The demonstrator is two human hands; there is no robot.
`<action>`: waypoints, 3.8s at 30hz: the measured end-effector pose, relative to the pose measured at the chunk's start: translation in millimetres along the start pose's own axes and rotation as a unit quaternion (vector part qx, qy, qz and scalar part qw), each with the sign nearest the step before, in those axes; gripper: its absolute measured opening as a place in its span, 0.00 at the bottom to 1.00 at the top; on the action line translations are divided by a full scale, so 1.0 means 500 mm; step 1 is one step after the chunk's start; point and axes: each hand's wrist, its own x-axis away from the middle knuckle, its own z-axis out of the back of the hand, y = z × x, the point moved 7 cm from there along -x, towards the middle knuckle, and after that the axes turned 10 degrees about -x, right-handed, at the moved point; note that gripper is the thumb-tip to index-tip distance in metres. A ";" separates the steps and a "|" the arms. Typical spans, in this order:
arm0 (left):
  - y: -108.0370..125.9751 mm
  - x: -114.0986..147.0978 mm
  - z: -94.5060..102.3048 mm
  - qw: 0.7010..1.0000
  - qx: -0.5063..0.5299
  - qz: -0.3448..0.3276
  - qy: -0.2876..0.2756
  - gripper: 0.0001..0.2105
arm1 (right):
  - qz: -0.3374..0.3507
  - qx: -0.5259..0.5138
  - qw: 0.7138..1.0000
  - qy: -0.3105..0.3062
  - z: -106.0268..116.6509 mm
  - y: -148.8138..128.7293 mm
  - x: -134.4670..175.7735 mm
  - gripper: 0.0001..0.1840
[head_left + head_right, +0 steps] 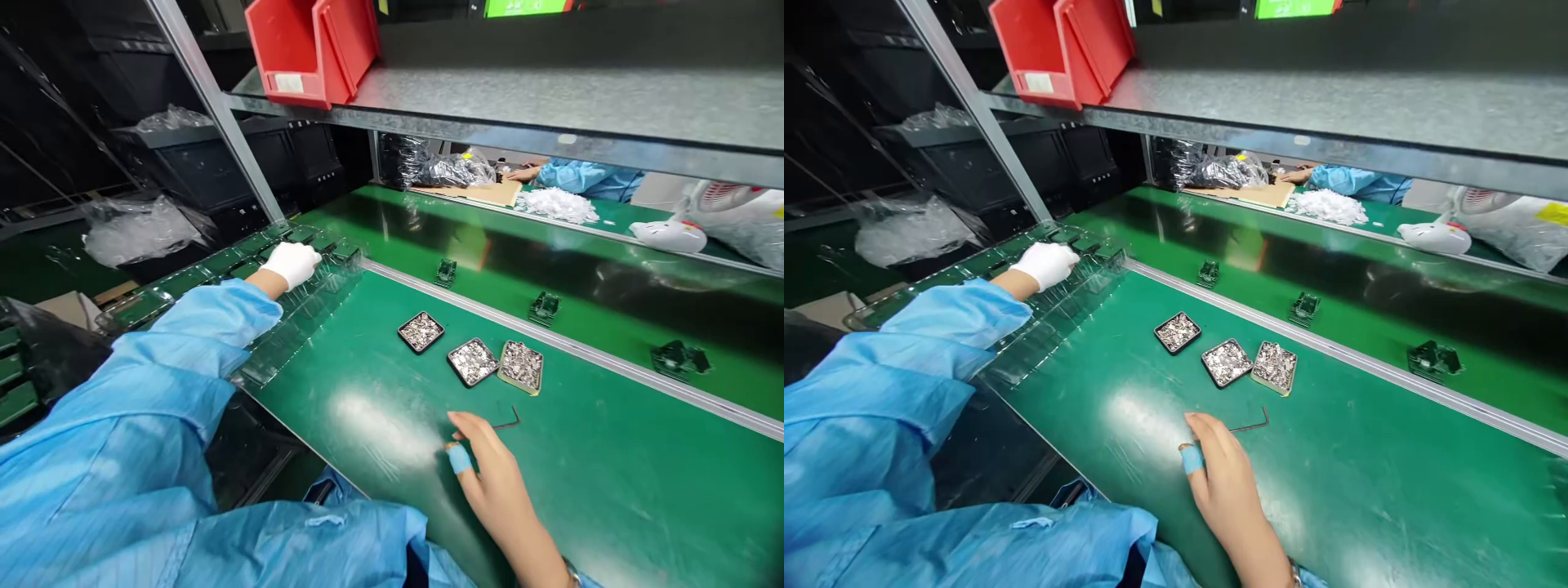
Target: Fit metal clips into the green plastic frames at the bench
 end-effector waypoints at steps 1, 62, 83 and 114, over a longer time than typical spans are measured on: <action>0.007 -0.013 -0.012 1.000 -0.007 -0.018 -0.003 0.14 | 0.008 -0.002 1.000 0.011 0.003 0.004 -0.002 0.20; 0.503 0.128 0.026 0.984 0.073 -0.163 -0.019 0.18 | -0.074 -0.041 0.996 -0.007 -0.006 0.057 -0.025 0.28; 0.476 0.114 0.009 0.978 0.084 -0.187 -0.029 0.19 | -0.081 -0.024 0.996 -0.003 -0.006 0.055 -0.024 0.25; 0.465 0.126 0.010 0.979 0.110 -0.167 -0.029 0.14 | -0.083 -0.020 0.996 -0.015 -0.012 0.062 -0.025 0.25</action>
